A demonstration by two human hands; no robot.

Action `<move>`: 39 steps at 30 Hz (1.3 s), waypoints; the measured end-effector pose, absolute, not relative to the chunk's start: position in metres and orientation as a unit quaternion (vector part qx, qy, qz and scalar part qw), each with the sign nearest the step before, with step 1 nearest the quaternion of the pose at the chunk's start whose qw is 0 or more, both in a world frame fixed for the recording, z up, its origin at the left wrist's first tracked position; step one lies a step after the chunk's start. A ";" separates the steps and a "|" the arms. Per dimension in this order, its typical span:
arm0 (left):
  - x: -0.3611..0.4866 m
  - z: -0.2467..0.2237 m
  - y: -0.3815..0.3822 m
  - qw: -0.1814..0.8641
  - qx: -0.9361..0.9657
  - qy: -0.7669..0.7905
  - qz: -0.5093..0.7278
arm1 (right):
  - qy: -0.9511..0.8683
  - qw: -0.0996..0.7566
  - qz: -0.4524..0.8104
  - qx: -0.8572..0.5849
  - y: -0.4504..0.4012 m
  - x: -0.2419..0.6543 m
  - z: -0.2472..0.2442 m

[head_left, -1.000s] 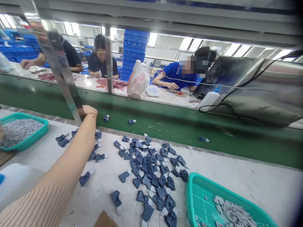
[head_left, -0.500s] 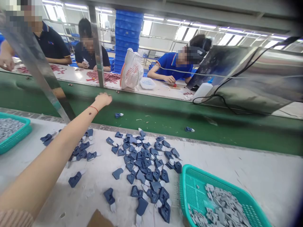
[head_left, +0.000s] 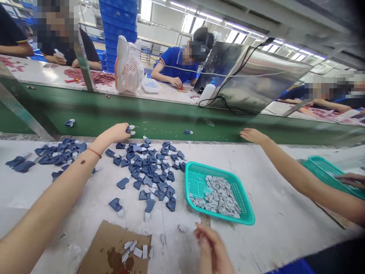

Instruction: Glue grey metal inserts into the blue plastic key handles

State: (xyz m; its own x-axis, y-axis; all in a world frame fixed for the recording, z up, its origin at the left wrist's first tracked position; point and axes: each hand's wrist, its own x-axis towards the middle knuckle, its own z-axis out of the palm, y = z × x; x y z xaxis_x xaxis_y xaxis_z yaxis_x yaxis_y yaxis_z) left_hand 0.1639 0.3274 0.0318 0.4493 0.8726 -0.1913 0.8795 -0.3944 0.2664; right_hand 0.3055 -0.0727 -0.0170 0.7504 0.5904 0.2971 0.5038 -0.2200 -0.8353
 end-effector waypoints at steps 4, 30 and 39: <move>0.157 0.031 0.285 0.168 0.861 0.481 0.000 | -0.472 0.305 -0.001 -0.827 -0.047 0.381 0.026; 0.091 0.066 0.155 0.276 0.815 0.469 0.199 | -0.534 0.154 0.203 -0.806 0.006 0.449 0.017; 0.114 0.050 0.071 0.726 0.548 0.348 0.228 | -0.483 0.434 0.259 -0.715 -0.017 0.379 0.047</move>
State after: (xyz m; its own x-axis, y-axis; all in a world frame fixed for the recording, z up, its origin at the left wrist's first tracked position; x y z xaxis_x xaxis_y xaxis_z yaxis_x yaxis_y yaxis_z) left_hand 0.1145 0.0712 0.0503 0.6549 0.7112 -0.2555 0.0501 0.2965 0.9537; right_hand 0.3792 -0.0171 0.0470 0.3995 0.9154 0.0484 0.4646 -0.1567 -0.8715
